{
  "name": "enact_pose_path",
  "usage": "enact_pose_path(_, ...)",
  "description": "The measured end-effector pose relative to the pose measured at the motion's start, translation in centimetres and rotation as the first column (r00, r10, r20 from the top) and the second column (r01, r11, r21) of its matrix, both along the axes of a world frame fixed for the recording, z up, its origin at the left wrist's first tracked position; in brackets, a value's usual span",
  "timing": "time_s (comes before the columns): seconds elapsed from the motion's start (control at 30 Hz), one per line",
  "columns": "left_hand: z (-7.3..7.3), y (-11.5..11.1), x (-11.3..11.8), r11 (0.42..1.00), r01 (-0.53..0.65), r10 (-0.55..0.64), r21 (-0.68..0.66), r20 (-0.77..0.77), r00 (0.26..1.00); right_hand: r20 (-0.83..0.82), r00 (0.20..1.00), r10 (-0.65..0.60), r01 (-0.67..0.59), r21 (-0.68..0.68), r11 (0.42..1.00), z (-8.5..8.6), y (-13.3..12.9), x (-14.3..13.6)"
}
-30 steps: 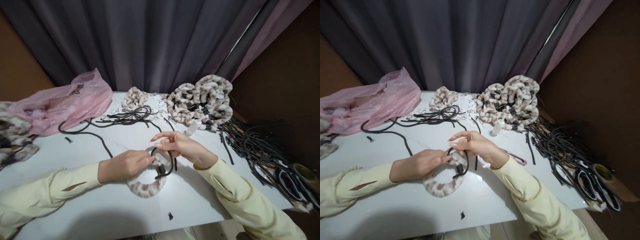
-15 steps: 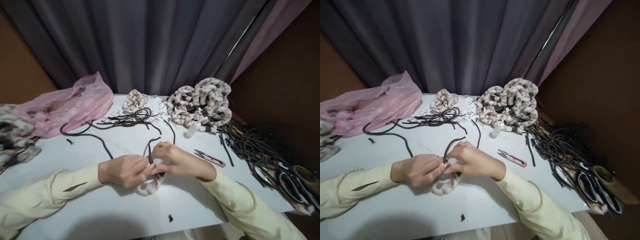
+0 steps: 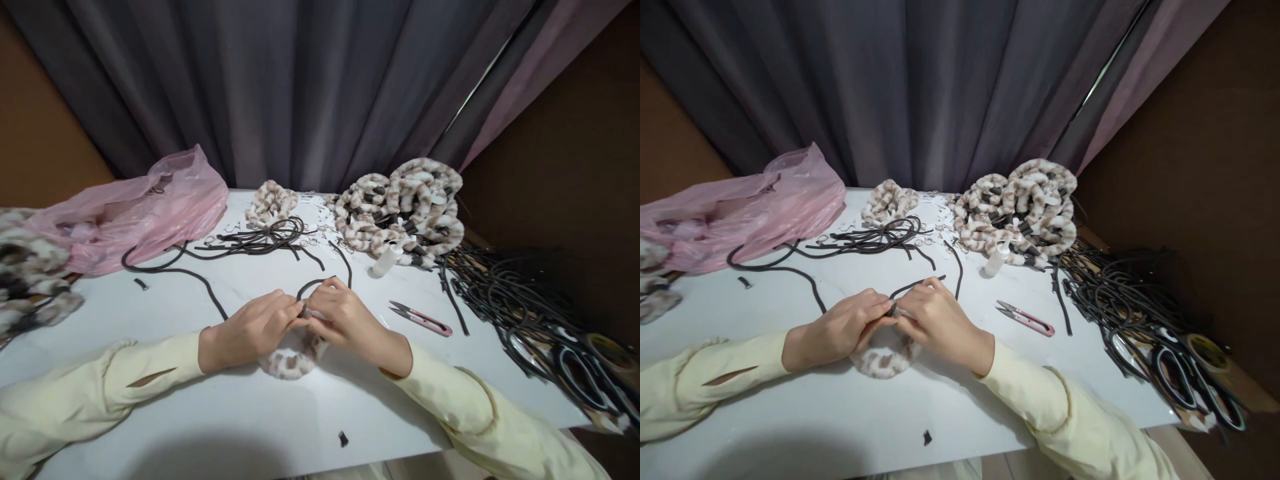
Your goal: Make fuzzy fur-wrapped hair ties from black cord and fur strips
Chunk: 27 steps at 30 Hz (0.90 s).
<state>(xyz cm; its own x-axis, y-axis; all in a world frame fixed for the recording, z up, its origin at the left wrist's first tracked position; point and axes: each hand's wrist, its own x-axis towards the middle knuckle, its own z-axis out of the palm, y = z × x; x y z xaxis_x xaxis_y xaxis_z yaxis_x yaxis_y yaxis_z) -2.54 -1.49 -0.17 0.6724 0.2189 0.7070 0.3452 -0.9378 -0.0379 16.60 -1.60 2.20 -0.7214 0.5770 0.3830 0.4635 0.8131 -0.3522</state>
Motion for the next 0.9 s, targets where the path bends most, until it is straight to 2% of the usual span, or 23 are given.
enact_pose_path(0.2, 0.4, -0.1, 0.0, 0.985, -0.099, 0.106, 0.141, -0.044, 0.993, 0.063, 0.996, -0.063, 0.045, 0.254, 0.966, 0.4, -0.4, -0.3)
enact_pose_path(0.27, 0.7, -0.2, 0.1, 0.984, -0.113, 0.120, 0.136, -0.046, 0.992, 0.075, 0.993, -0.094, 0.065, 0.330, 0.942, 0.5, -0.5, -0.4)
enact_pose_path(0.5, 1.3, -0.2, 0.2, 0.992, -0.114, 0.111, -0.047, -0.059, 0.992, 0.140, 0.975, -0.170, 0.076, 0.509, 0.857, 0.1, -0.3, -0.6)
enact_pose_path(0.6, 1.4, -0.2, 0.2, 0.984, -0.115, 0.110, -0.138, -0.039, 0.993, 0.170, 0.967, -0.189, 0.072, 0.528, 0.846, 0.0, -0.3, -0.6)
enact_pose_path(0.77, 1.3, -0.2, 0.5, 0.967, -0.159, 0.160, -0.197, -0.007, 0.987, 0.205, 0.956, -0.209, 0.068, 0.539, 0.839, -0.1, -0.1, -0.5)
enact_pose_path(0.9, 1.3, 0.0, 0.7, 0.917, -0.208, 0.223, -0.341, 0.005, 0.975, 0.245, 0.939, -0.240, 0.074, 0.538, 0.840, -0.2, 0.4, -0.4)
